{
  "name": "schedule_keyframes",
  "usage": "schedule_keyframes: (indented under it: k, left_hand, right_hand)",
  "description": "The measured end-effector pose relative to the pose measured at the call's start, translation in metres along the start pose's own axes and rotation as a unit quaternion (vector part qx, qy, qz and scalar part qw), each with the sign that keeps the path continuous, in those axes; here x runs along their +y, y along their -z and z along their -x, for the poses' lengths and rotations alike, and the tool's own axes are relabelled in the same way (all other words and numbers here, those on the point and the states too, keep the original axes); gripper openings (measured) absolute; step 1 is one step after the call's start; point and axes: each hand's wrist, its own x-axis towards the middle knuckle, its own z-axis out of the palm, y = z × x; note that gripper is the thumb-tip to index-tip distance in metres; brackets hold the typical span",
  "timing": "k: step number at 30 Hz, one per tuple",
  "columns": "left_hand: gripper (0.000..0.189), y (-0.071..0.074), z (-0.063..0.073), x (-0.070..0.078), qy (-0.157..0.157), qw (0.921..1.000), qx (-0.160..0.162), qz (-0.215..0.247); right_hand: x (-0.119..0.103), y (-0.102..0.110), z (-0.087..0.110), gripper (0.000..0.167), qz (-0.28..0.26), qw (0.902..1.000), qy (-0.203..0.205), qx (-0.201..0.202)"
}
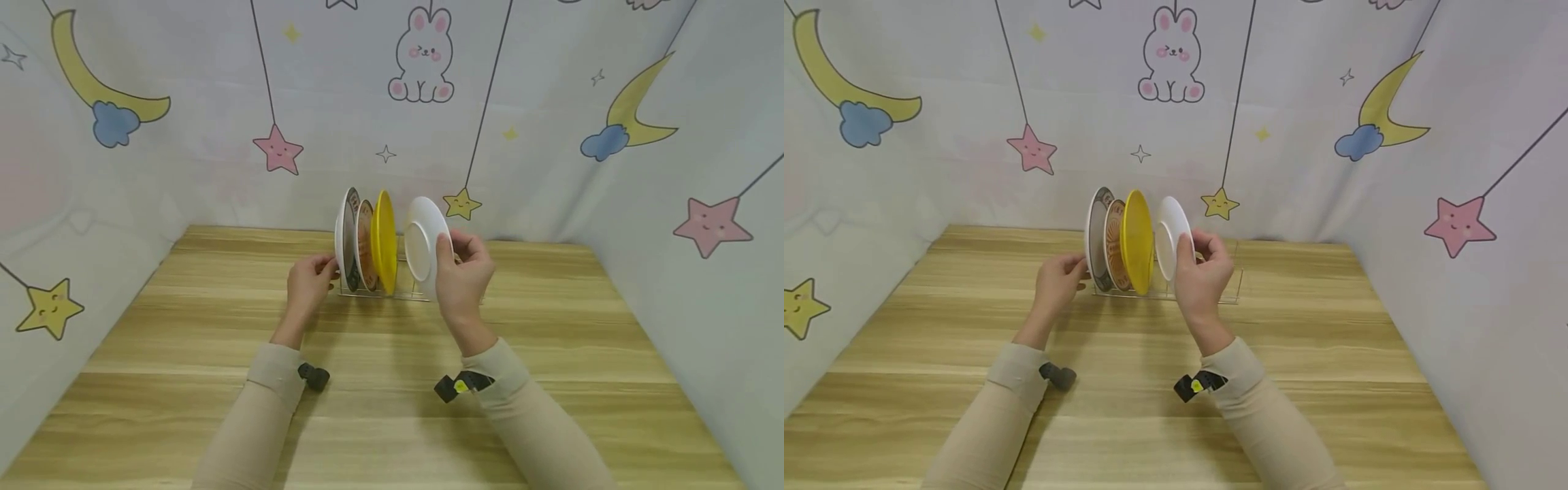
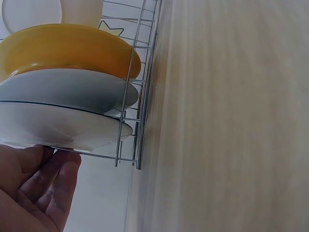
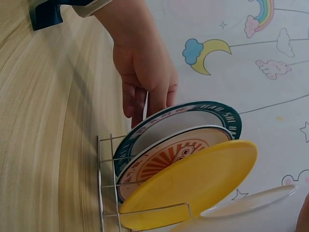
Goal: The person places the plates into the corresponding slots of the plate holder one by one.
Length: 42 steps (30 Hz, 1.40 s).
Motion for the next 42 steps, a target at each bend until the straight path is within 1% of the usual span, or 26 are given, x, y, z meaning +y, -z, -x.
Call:
schedule_keyframes:
  k: [7, 13, 20, 27, 32, 39, 40, 42]
  left_hand:
    - [0.025, 0.001, 0.0, -0.002, -0.005, 1.0, 0.001, -0.001]
    - [0.025, 0.0, -0.001, -0.002, -0.006, 1.0, -0.002, 0.001]
    - [0.025, -0.001, 0.0, 0.0, -0.006, 1.0, -0.002, -0.003]
    - [0.026, 0.0, 0.0, -0.001, -0.005, 1.0, 0.0, -0.002]
    - [0.026, -0.001, 0.001, 0.0, -0.006, 1.0, 0.0, 0.001]
    - [0.025, 0.0, 0.001, 0.0, -0.007, 1.0, 0.001, 0.0]
    - [0.025, 0.0, 0.001, 0.0, -0.006, 1.0, 0.0, -0.001]
    - [0.025, 0.0, 0.001, 0.0, -0.007, 1.0, 0.0, -0.001]
  right_hand:
    - [0.01, -0.005, 0.002, 0.013, 0.006, 1.0, -0.003, 0.006]
    - [0.022, -0.008, 0.003, 0.014, 0.014, 0.9998, -0.012, -0.003]
    - [0.036, -0.008, 0.006, 0.014, 0.03, 0.9995, -0.002, -0.009]
    - [0.035, -0.009, 0.011, 0.014, 0.04, 0.998, 0.001, -0.05]
    - [0.034, -0.009, 0.01, 0.015, 0.047, 0.9972, 0.001, -0.058]
    - [0.034, -0.011, 0.008, 0.018, 0.05, 0.9953, -0.025, -0.08]
    - [0.029, -0.011, 0.008, 0.018, 0.054, 0.9946, -0.028, -0.083]
    - [0.031, -0.011, 0.008, 0.018, 0.055, 0.9935, -0.035, -0.093]
